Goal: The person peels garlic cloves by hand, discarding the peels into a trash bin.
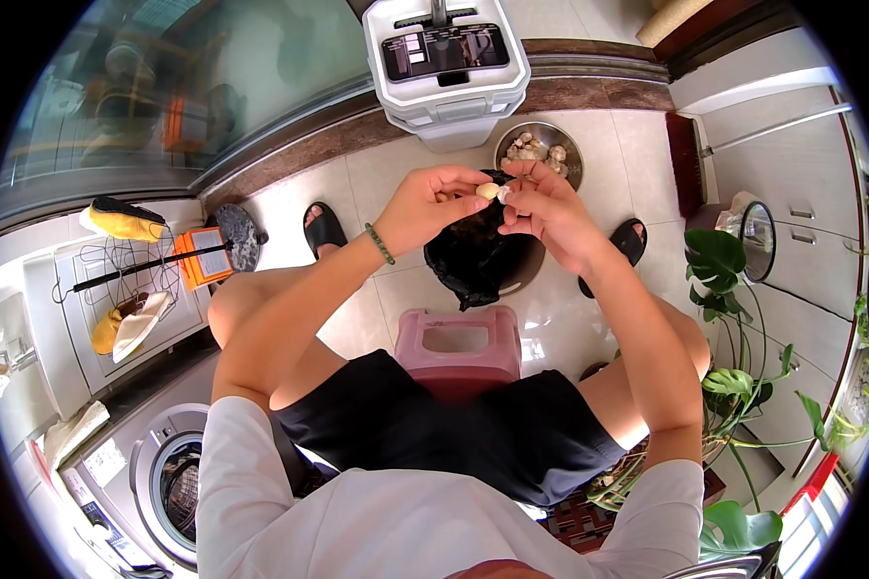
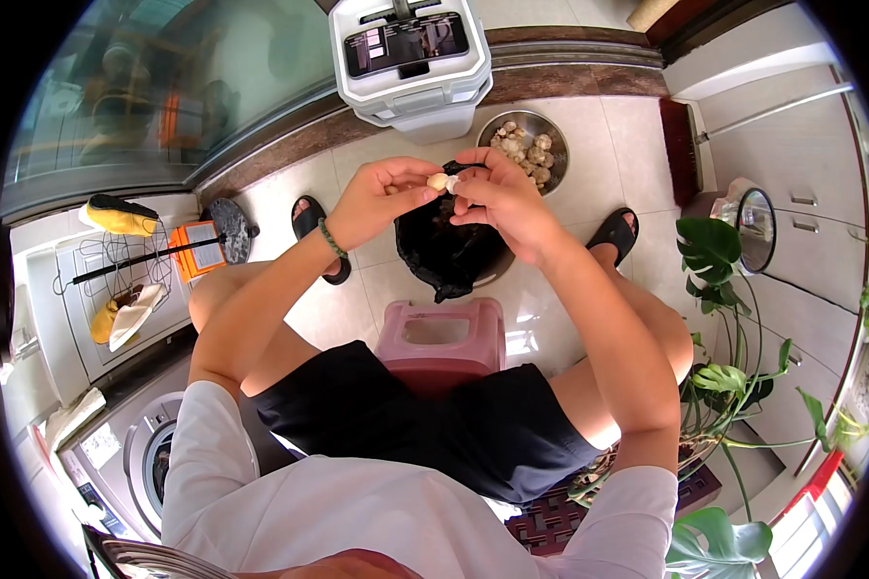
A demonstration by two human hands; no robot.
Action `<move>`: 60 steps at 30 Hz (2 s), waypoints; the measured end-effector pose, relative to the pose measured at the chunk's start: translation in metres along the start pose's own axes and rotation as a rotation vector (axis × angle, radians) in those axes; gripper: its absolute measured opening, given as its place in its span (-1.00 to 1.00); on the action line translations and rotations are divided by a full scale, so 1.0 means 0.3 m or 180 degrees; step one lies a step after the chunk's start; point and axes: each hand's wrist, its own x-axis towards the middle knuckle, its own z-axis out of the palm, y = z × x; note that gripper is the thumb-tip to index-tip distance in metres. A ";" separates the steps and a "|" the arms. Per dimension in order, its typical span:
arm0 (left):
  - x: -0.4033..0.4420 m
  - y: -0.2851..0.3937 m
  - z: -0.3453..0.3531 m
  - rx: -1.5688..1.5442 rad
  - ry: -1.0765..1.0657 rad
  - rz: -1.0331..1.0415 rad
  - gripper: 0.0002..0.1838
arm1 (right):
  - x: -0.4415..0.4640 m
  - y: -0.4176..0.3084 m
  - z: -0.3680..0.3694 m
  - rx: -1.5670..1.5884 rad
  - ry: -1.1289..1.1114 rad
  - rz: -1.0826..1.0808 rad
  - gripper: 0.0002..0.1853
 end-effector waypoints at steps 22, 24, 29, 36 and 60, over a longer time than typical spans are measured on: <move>-0.010 -0.004 -0.044 -0.0123 0.0303 -0.1074 -0.62 | 0.130 0.318 -0.137 -0.2765 0.0360 -0.0358 -0.73; -0.017 -0.005 -0.037 0.0075 0.0353 -0.1317 -0.64 | 0.101 0.274 -0.090 -0.2153 0.0275 -0.0779 -0.73; -0.024 -0.045 -0.007 0.0191 0.0059 -0.1442 -0.68 | 0.065 0.233 -0.042 -0.2482 -0.0268 -0.1881 -0.76; -0.017 -0.108 0.015 0.0711 0.0349 -0.1354 -0.64 | 0.187 0.278 -0.351 -0.2340 0.1616 -0.0697 -0.79; -0.019 -0.069 0.032 -0.0942 -0.0281 -0.1284 -0.52 | 0.048 0.159 -0.123 -0.2503 0.0836 -0.1851 -0.74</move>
